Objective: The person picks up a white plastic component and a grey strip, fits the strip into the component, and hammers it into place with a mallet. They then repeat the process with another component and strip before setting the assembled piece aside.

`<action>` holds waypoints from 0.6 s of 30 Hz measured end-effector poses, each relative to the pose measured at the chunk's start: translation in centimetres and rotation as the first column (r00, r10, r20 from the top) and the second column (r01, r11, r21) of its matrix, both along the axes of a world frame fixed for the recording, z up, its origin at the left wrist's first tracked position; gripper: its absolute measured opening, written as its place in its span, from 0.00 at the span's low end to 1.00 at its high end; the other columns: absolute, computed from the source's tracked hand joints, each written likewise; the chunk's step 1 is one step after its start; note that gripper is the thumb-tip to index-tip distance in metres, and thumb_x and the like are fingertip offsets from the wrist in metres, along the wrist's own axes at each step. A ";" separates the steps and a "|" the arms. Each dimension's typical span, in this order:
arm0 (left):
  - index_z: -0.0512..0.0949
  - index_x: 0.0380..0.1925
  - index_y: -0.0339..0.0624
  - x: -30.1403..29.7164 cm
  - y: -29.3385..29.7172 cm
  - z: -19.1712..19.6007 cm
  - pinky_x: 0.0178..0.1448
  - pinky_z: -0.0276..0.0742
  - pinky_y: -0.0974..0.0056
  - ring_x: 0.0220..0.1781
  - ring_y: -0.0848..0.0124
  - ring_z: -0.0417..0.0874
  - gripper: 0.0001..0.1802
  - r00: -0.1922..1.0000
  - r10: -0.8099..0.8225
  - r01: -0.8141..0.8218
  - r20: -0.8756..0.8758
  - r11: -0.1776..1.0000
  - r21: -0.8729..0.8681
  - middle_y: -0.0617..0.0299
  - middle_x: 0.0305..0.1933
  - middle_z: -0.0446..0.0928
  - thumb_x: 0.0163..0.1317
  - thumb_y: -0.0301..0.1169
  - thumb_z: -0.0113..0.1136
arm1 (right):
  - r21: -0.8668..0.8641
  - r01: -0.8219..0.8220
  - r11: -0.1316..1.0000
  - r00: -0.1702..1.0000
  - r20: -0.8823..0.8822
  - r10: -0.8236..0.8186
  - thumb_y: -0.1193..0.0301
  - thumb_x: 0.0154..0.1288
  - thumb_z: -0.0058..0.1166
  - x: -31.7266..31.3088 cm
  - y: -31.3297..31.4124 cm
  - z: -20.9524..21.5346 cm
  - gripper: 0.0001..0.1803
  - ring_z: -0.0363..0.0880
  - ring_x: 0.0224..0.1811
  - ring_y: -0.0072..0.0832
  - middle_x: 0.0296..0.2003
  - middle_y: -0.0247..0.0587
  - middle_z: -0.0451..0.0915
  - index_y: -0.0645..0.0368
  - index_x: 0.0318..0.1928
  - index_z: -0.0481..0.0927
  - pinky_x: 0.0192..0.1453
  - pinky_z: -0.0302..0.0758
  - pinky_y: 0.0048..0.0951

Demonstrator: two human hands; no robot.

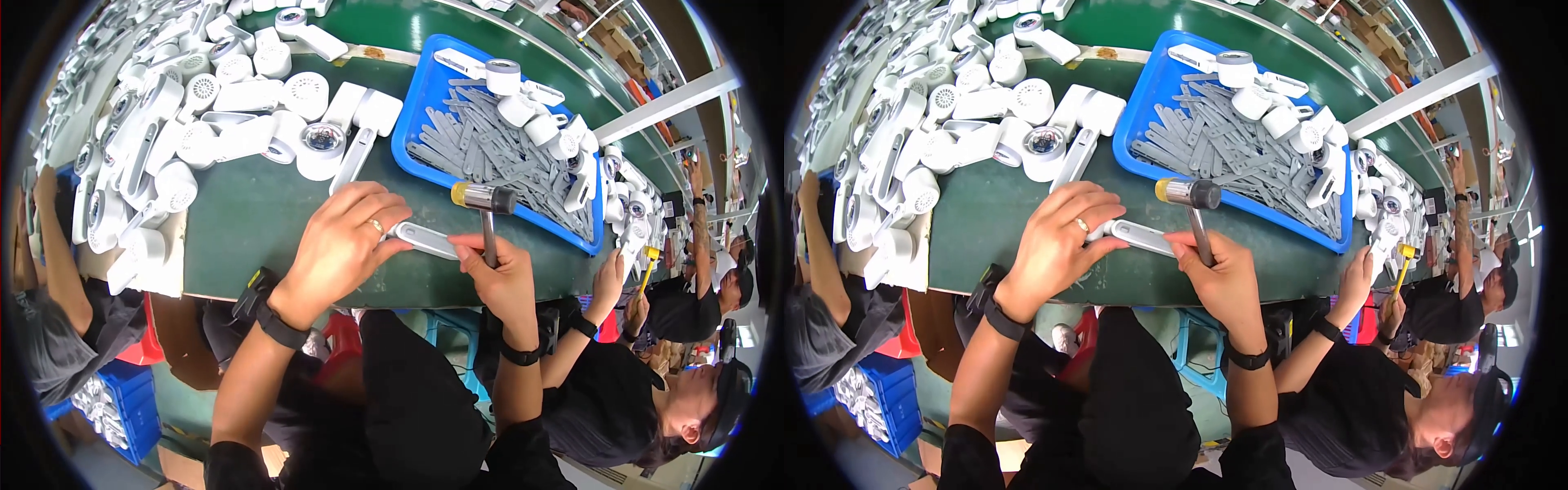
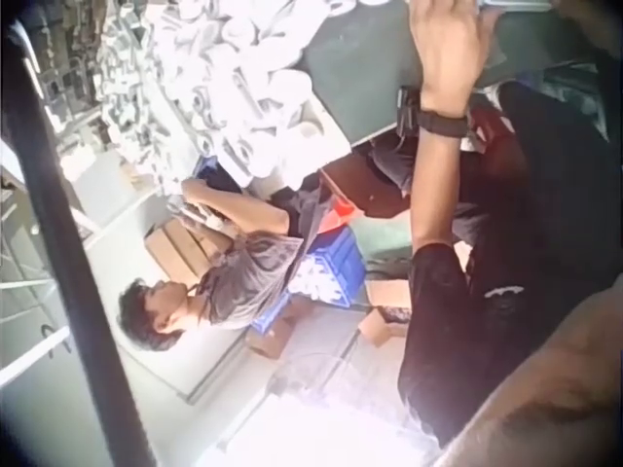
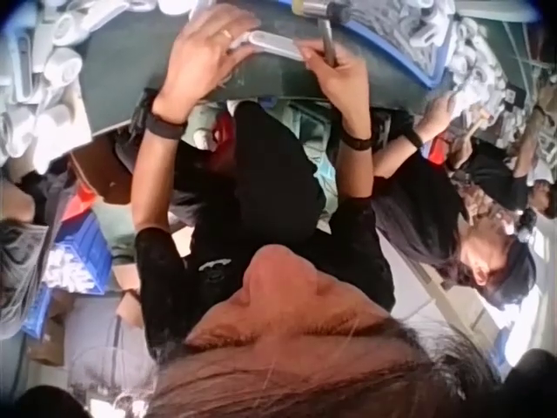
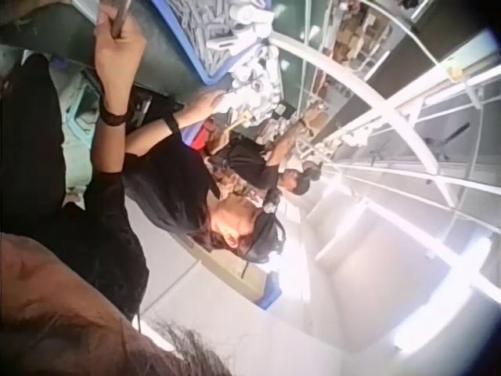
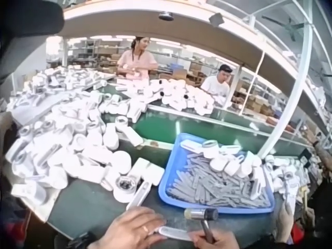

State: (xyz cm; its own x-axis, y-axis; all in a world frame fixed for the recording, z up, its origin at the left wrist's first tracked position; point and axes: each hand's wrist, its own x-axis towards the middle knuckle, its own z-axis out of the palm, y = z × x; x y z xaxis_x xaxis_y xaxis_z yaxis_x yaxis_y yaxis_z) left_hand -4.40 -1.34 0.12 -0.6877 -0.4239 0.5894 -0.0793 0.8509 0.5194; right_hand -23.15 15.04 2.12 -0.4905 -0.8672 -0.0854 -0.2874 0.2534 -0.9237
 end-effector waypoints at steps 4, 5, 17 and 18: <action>0.87 0.39 0.41 0.2 -0.3 -0.6 0.62 0.80 0.55 0.57 0.60 0.81 0.16 1.000 -0.024 0.023 -0.006 0.995 -0.100 0.64 0.48 0.85 0.48 0.31 0.76 | 0.046 -0.018 0.999 1.000 0.015 0.017 0.74 0.73 0.63 -0.2 -0.5 0.5 0.08 0.65 0.23 0.09 0.25 0.24 0.77 0.58 0.48 0.89 0.25 0.57 0.18; 0.87 0.39 0.41 0.2 -0.4 -0.7 0.62 0.80 0.55 0.57 0.60 0.81 0.16 1.000 -0.023 0.023 -0.005 0.995 -0.098 0.64 0.48 0.85 0.48 0.31 0.76 | 0.090 -0.024 0.996 1.000 0.019 0.023 0.74 0.73 0.63 -0.3 -0.6 0.7 0.08 0.66 0.24 0.09 0.25 0.24 0.77 0.58 0.48 0.89 0.25 0.57 0.18; 0.86 0.39 0.39 0.0 -1.6 -0.4 0.62 0.77 0.54 0.58 0.61 0.81 0.12 0.983 -0.062 0.127 0.172 0.908 -0.400 0.61 0.46 0.84 0.60 0.34 0.66 | 0.218 -0.051 0.975 0.997 0.073 0.036 0.77 0.72 0.62 -0.8 -1.7 2.2 0.07 0.70 0.26 0.11 0.25 0.24 0.77 0.62 0.46 0.89 0.27 0.61 0.19; 0.85 0.38 0.39 0.1 -1.7 -0.4 0.62 0.77 0.54 0.57 0.62 0.81 0.11 0.984 -0.064 0.127 0.163 0.903 -0.410 0.61 0.45 0.84 0.60 0.33 0.66 | 0.219 -0.051 0.974 0.997 0.072 0.036 0.77 0.72 0.62 -1.0 -1.8 2.1 0.07 0.70 0.26 0.11 0.25 0.24 0.77 0.62 0.46 0.89 0.27 0.61 0.19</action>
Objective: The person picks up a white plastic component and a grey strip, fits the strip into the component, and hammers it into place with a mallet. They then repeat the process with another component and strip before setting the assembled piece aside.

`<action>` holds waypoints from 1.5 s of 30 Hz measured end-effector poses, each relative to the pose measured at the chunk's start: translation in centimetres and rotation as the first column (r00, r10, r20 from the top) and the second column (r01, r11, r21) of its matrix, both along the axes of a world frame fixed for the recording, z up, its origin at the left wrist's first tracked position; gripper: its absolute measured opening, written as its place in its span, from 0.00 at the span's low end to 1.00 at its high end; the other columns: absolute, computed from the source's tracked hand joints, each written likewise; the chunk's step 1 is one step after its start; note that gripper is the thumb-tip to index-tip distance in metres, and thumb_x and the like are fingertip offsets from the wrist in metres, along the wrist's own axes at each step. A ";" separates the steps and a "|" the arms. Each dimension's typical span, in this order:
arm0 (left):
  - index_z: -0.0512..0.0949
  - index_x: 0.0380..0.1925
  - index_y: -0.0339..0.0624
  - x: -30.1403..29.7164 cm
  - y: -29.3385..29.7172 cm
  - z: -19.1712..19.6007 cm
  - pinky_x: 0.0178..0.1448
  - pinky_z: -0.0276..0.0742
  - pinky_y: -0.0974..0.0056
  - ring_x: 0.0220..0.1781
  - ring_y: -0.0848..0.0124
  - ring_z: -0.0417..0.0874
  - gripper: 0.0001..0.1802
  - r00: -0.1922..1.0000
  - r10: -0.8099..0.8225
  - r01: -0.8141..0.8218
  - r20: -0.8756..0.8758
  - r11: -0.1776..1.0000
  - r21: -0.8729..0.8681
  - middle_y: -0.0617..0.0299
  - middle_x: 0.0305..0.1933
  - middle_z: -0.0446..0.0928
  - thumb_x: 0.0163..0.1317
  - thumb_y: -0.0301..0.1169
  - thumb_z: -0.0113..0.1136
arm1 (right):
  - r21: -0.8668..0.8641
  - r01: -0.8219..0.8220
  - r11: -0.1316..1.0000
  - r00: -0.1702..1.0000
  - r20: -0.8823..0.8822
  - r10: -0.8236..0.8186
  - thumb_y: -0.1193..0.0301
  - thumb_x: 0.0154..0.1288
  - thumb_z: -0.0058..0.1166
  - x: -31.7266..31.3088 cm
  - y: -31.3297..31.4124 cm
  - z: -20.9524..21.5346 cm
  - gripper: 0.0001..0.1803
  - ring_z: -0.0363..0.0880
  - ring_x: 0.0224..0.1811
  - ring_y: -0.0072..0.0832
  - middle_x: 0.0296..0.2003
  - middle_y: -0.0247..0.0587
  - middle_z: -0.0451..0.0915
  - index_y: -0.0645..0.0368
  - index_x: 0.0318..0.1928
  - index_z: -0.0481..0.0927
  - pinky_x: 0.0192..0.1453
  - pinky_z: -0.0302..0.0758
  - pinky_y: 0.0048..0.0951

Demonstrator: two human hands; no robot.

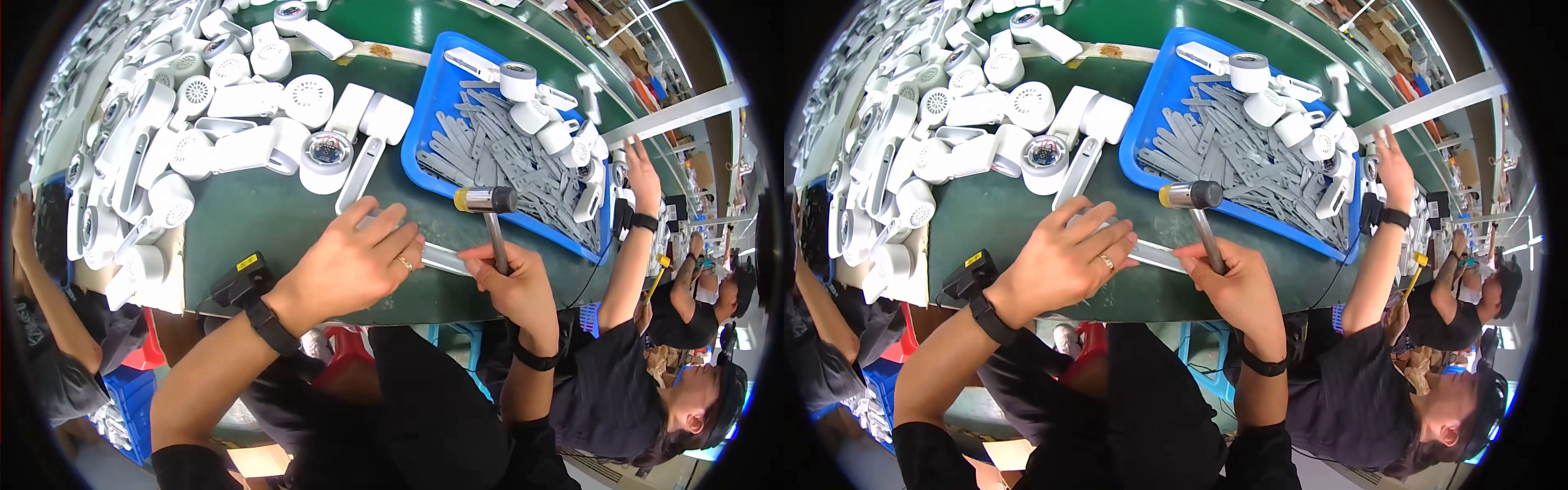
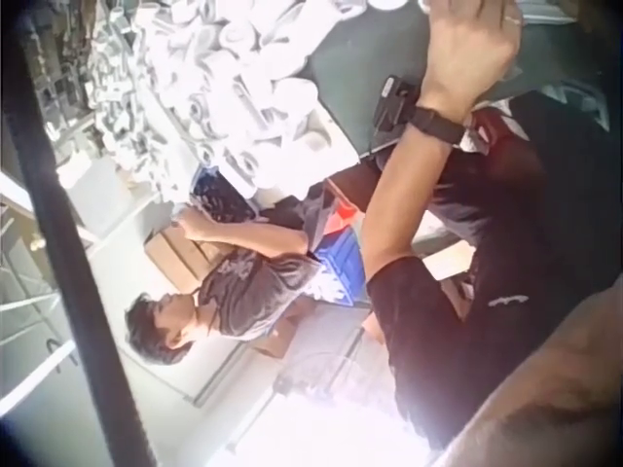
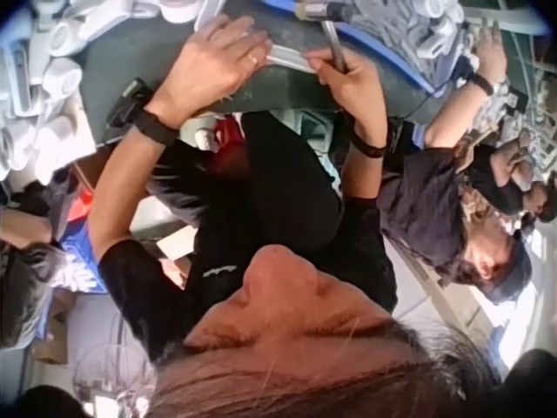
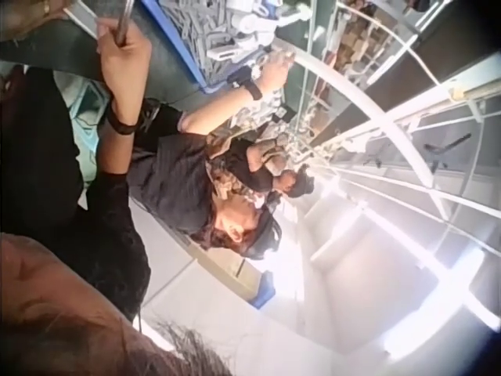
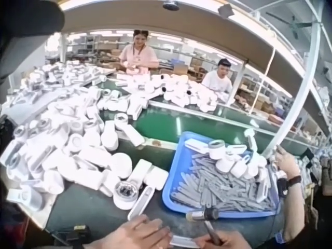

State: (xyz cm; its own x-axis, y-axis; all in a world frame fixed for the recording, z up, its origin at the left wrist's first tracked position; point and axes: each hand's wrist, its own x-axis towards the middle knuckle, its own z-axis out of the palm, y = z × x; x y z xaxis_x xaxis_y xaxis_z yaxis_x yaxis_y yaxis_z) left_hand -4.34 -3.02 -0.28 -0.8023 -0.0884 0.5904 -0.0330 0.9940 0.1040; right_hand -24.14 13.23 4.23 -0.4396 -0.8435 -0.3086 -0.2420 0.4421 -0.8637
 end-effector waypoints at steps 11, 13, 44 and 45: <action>0.84 0.38 0.39 0.0 -0.2 0.4 0.58 0.77 0.57 0.53 0.63 0.81 0.10 1.000 -0.005 0.004 -0.019 0.998 -0.067 0.64 0.39 0.82 0.60 0.33 0.65 | 0.000 0.005 1.000 0.998 0.064 -0.005 0.75 0.72 0.62 -0.2 -0.5 0.3 0.07 0.61 0.18 0.09 0.23 0.23 0.74 0.59 0.47 0.88 0.20 0.52 0.19; 0.86 0.42 0.41 0.2 0.2 0.5 0.61 0.78 0.54 0.57 0.61 0.83 0.15 0.998 0.009 -0.006 0.062 0.999 -0.045 0.62 0.47 0.86 0.59 0.37 0.71 | -0.056 -0.035 0.998 0.999 -0.026 0.034 0.74 0.72 0.62 -0.3 0.1 -0.7 0.07 0.60 0.17 0.09 0.23 0.23 0.73 0.60 0.47 0.88 0.20 0.51 0.19; 0.86 0.42 0.43 0.0 0.3 -0.8 0.63 0.75 0.53 0.59 0.63 0.80 0.14 0.995 -0.005 0.015 -0.102 0.996 0.090 0.64 0.54 0.85 0.58 0.36 0.72 | -0.013 -0.033 0.999 0.999 -0.021 0.033 0.72 0.73 0.62 -0.2 0.0 -0.5 0.07 0.61 0.18 0.10 0.20 0.20 0.69 0.58 0.47 0.87 0.21 0.52 0.21; 0.86 0.42 0.43 0.0 0.1 -0.5 0.63 0.75 0.54 0.59 0.64 0.80 0.14 0.998 -0.018 0.021 -0.068 0.998 0.051 0.64 0.54 0.85 0.59 0.37 0.72 | -0.005 -0.024 1.000 1.000 -0.016 0.024 0.72 0.73 0.62 -0.2 0.0 -0.3 0.07 0.61 0.18 0.10 0.20 0.20 0.69 0.58 0.47 0.87 0.21 0.52 0.21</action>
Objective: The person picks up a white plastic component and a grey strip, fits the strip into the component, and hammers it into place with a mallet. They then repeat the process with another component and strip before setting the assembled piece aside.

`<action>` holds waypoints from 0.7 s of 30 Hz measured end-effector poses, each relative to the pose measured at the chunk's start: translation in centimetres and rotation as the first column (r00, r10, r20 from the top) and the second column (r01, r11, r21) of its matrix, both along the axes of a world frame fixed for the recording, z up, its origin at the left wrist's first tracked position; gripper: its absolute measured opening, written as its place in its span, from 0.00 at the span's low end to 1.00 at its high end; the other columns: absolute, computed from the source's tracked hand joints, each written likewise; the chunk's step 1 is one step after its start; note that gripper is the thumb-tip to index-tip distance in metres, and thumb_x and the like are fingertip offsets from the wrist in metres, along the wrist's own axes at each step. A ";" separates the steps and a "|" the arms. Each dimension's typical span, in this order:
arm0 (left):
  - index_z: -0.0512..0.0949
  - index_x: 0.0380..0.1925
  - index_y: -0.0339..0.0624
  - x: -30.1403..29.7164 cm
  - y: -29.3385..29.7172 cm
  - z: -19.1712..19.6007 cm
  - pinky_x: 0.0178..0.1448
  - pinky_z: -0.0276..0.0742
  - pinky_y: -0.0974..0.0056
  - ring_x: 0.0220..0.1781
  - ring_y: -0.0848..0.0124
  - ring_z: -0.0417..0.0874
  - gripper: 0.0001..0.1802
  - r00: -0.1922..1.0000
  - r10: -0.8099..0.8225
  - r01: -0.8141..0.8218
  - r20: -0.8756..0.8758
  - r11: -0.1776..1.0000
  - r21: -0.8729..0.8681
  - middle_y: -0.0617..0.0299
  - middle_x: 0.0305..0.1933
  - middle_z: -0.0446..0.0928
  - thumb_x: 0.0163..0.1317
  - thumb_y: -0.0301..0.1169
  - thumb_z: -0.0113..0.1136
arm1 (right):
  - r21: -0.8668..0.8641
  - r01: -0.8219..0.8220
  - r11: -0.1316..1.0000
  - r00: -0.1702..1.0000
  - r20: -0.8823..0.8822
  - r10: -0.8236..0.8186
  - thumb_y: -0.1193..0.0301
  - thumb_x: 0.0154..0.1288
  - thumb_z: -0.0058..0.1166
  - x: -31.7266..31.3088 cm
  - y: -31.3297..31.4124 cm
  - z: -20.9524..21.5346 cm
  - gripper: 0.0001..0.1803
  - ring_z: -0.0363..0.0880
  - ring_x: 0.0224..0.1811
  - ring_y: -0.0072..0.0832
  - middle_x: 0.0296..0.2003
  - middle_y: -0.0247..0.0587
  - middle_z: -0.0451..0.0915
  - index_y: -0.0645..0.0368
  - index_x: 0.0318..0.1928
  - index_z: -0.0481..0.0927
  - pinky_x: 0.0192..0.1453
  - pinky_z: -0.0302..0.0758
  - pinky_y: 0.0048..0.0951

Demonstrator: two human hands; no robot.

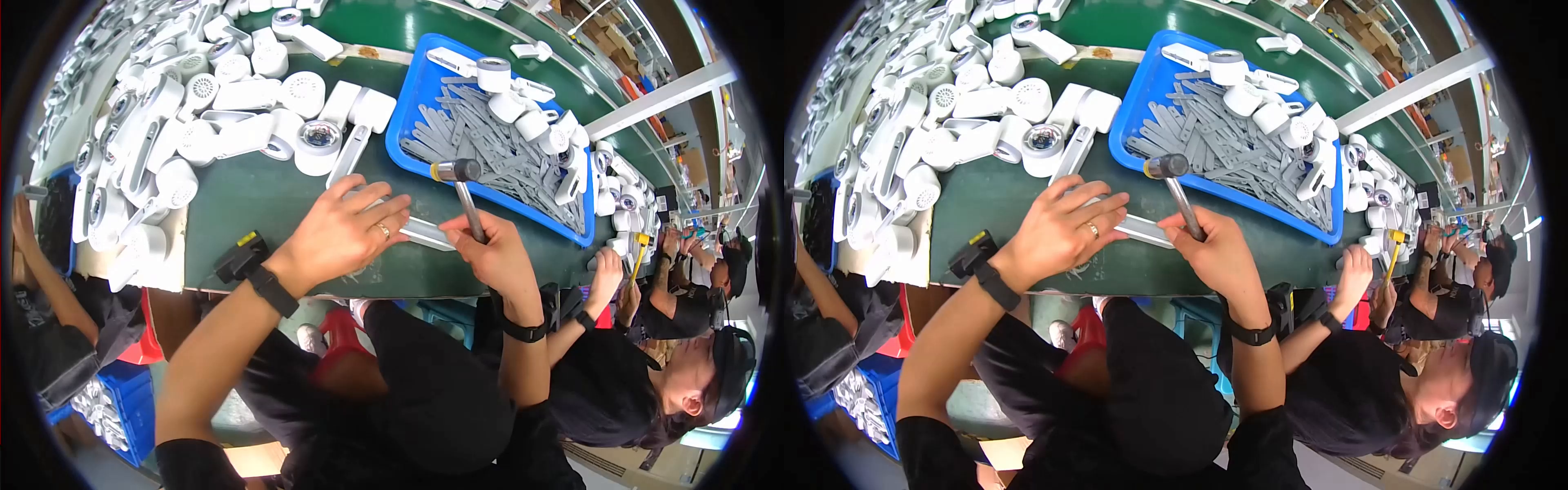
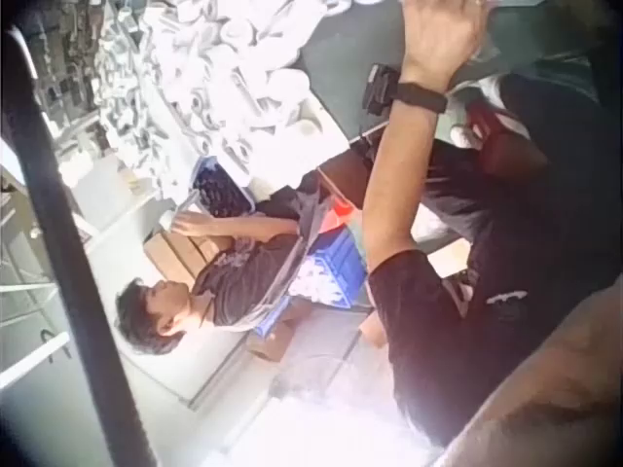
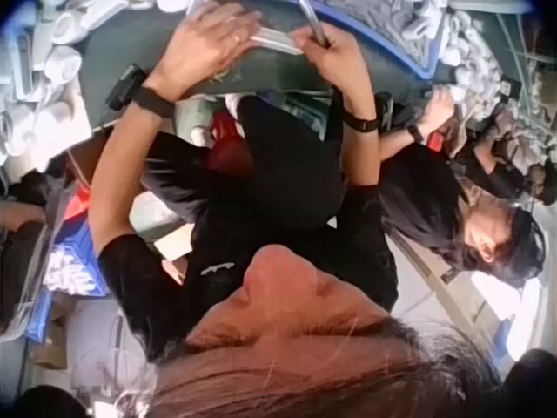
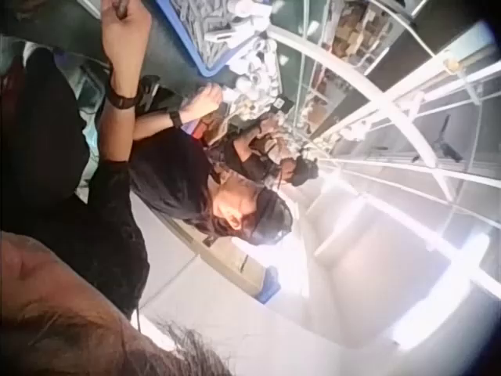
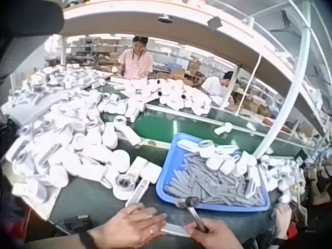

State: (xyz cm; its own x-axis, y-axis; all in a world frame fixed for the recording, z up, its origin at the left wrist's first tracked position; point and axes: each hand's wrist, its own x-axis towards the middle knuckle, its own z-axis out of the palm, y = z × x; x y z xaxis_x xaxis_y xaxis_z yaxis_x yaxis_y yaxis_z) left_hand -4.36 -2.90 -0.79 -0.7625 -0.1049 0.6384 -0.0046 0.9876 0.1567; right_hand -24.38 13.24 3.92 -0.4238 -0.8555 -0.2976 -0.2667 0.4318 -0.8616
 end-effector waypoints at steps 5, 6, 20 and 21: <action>0.86 0.44 0.41 -0.2 0.3 0.4 0.63 0.76 0.54 0.58 0.63 0.83 0.16 0.999 -0.004 0.005 0.049 0.999 -0.036 0.64 0.54 0.86 0.58 0.36 0.74 | -0.031 -0.045 0.999 0.978 -0.207 0.037 0.68 0.74 0.62 0.5 0.3 0.1 0.12 0.62 0.18 0.10 0.20 0.24 0.73 0.57 0.53 0.87 0.21 0.57 0.21; 0.86 0.44 0.41 0.0 0.3 0.0 0.63 0.76 0.54 0.58 0.63 0.83 0.16 0.999 0.014 -0.012 0.037 0.999 -0.036 0.63 0.54 0.86 0.58 0.35 0.74 | -0.040 -0.038 0.998 0.978 -0.207 0.029 0.68 0.74 0.62 0.7 0.3 0.4 0.12 0.62 0.18 0.10 0.20 0.24 0.73 0.57 0.53 0.87 0.21 0.57 0.21; 0.86 0.45 0.43 -1.0 1.4 1.3 0.68 0.76 0.52 0.60 0.61 0.82 0.17 0.999 0.033 -0.034 0.015 0.999 0.016 0.59 0.55 0.85 0.57 0.35 0.72 | 0.035 0.222 0.974 0.836 0.507 -0.209 0.60 0.79 0.55 0.8 1.7 -2.5 0.22 0.57 0.09 0.11 0.26 0.43 0.87 0.67 0.59 0.81 0.12 0.50 0.21; 0.87 0.45 0.44 -1.8 1.6 2.2 0.66 0.78 0.53 0.58 0.61 0.83 0.16 1.000 -0.027 0.027 0.007 1.000 0.011 0.58 0.54 0.85 0.56 0.34 0.72 | 0.039 0.234 0.971 0.832 0.508 -0.221 0.60 0.79 0.55 0.9 1.8 -2.5 0.22 0.58 0.09 0.11 0.26 0.44 0.87 0.67 0.59 0.82 0.12 0.50 0.20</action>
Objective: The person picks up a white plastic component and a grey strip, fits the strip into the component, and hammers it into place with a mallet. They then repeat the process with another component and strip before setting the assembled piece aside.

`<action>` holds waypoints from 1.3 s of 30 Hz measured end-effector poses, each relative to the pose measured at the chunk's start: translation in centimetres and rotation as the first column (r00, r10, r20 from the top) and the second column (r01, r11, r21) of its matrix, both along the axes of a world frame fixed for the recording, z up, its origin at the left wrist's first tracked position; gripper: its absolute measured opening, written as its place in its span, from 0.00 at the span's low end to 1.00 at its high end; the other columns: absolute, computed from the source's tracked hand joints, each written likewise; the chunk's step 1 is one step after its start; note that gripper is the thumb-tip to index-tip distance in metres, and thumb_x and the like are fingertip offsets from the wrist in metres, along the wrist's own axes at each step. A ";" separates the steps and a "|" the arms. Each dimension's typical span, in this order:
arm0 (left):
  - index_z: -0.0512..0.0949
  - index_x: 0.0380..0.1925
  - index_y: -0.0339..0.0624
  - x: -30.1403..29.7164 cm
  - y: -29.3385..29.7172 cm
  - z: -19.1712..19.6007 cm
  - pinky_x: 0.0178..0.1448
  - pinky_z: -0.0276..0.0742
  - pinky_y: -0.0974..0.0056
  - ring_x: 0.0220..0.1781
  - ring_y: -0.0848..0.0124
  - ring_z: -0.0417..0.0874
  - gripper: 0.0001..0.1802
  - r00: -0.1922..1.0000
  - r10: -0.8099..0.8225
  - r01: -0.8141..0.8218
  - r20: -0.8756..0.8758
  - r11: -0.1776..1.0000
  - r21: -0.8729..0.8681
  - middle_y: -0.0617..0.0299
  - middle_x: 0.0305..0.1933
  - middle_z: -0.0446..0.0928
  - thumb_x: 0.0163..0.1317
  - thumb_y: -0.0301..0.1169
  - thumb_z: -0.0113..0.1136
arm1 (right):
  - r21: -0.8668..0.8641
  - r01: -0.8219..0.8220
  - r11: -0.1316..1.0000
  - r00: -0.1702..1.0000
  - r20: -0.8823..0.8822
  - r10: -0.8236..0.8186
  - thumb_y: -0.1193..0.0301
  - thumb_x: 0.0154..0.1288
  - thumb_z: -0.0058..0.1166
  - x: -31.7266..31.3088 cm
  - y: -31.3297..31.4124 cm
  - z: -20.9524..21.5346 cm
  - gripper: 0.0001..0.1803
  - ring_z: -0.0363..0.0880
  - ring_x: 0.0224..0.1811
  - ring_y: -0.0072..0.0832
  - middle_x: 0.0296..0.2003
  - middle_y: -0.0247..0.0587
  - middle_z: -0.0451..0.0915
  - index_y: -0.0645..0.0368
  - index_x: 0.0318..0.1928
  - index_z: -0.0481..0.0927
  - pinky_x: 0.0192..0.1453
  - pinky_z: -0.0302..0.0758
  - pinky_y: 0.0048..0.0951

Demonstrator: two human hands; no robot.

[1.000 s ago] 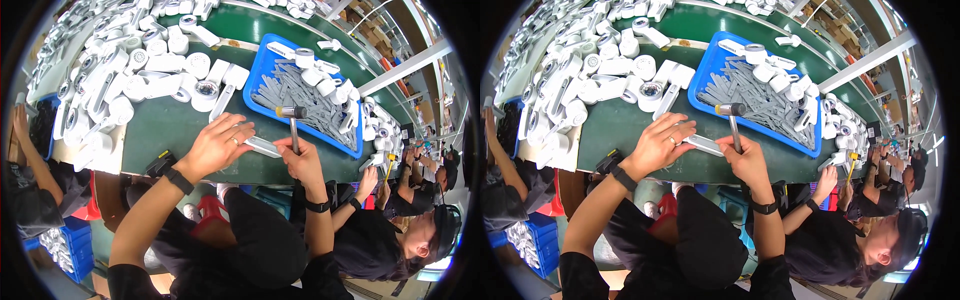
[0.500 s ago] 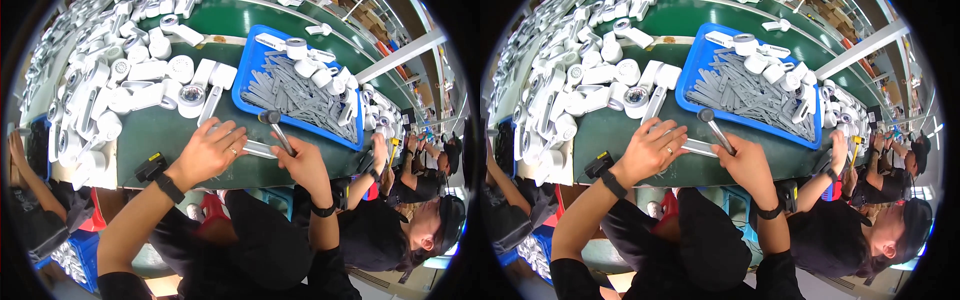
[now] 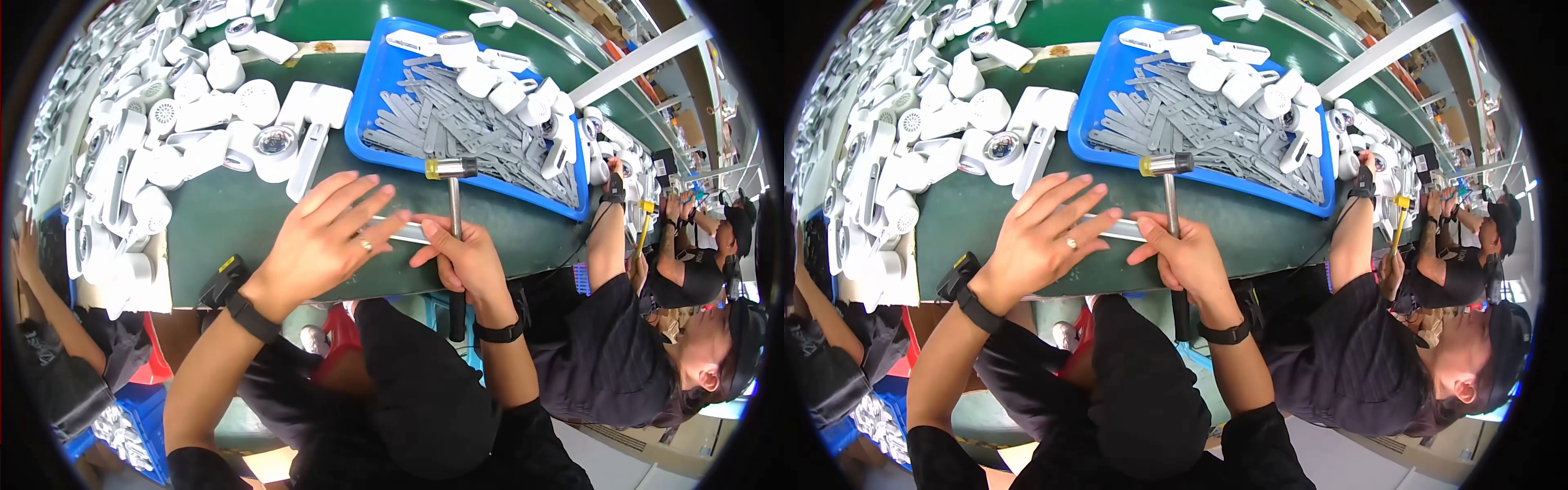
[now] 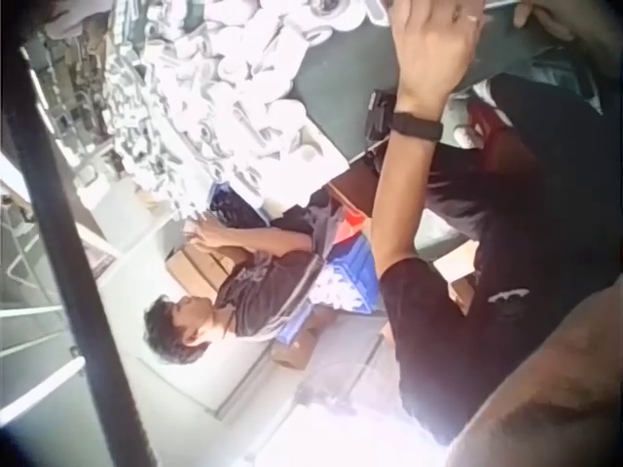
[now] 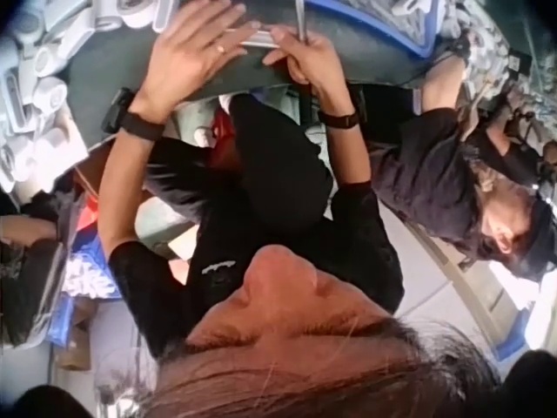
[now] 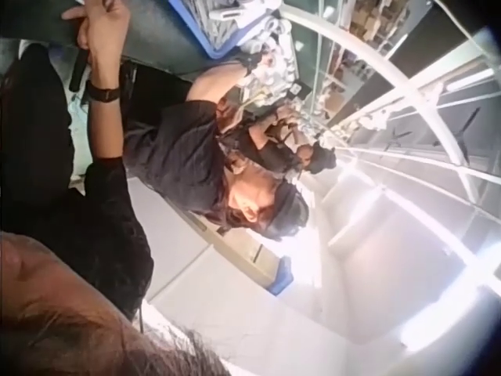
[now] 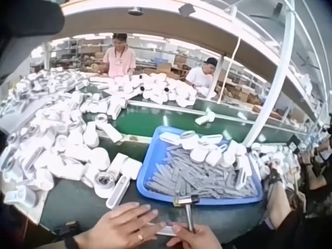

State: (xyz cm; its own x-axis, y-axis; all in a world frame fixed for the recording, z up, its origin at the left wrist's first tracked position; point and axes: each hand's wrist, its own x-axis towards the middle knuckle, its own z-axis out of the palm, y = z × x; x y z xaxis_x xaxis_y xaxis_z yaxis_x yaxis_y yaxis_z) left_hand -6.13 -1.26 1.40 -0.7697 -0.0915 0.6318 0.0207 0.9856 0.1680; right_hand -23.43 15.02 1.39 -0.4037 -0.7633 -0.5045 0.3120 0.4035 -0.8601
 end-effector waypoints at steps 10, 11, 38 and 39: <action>0.88 0.39 0.44 -1.6 -0.7 0.0 0.39 0.82 0.57 0.36 0.61 0.85 0.11 0.971 -0.211 0.189 0.108 0.964 0.185 0.59 0.41 0.86 0.55 0.29 0.74 | -0.004 0.016 1.000 0.999 -0.030 -0.016 0.60 0.79 0.57 -0.2 -0.4 0.0 0.20 0.58 0.09 0.10 0.23 0.39 0.84 0.66 0.57 0.83 0.14 0.51 0.19; 0.88 0.39 0.44 -1.8 -0.7 0.2 0.39 0.82 0.57 0.36 0.61 0.85 0.11 0.971 -0.214 0.192 0.109 0.964 0.184 0.59 0.41 0.86 0.55 0.29 0.74 | -0.014 0.025 1.000 0.999 -0.034 -0.025 0.61 0.78 0.57 -0.2 -0.3 0.0 0.20 0.59 0.09 0.10 0.23 0.40 0.84 0.66 0.56 0.84 0.14 0.51 0.19; 0.88 0.38 0.45 -1.7 -0.9 0.2 0.37 0.81 0.59 0.34 0.64 0.82 0.08 0.970 -0.207 0.192 0.131 0.974 0.120 0.65 0.34 0.83 0.58 0.30 0.71 | -0.028 -0.043 0.999 0.945 -0.326 0.032 0.63 0.86 0.37 3.4 6.9 4.2 0.25 0.59 0.12 0.12 0.18 0.25 0.66 0.62 0.74 0.67 0.18 0.59 0.18; 0.89 0.38 0.46 -1.6 -1.0 -0.1 0.36 0.81 0.59 0.34 0.64 0.82 0.08 0.973 -0.209 0.194 0.101 0.971 0.139 0.65 0.34 0.83 0.58 0.30 0.71 | 0.038 -0.085 0.996 0.936 -0.340 0.092 0.64 0.86 0.37 3.5 6.5 3.3 0.25 0.59 0.12 0.12 0.18 0.25 0.66 0.62 0.75 0.66 0.18 0.59 0.18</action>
State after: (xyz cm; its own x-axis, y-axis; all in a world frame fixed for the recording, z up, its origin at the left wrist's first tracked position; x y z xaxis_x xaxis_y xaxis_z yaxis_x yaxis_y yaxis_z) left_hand -7.71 -2.24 1.27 -0.8469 -0.0016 0.5317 0.1896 0.9334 0.3048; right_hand -19.95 21.49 4.71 -0.4860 -0.7940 -0.3653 -0.0367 0.4361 -0.8991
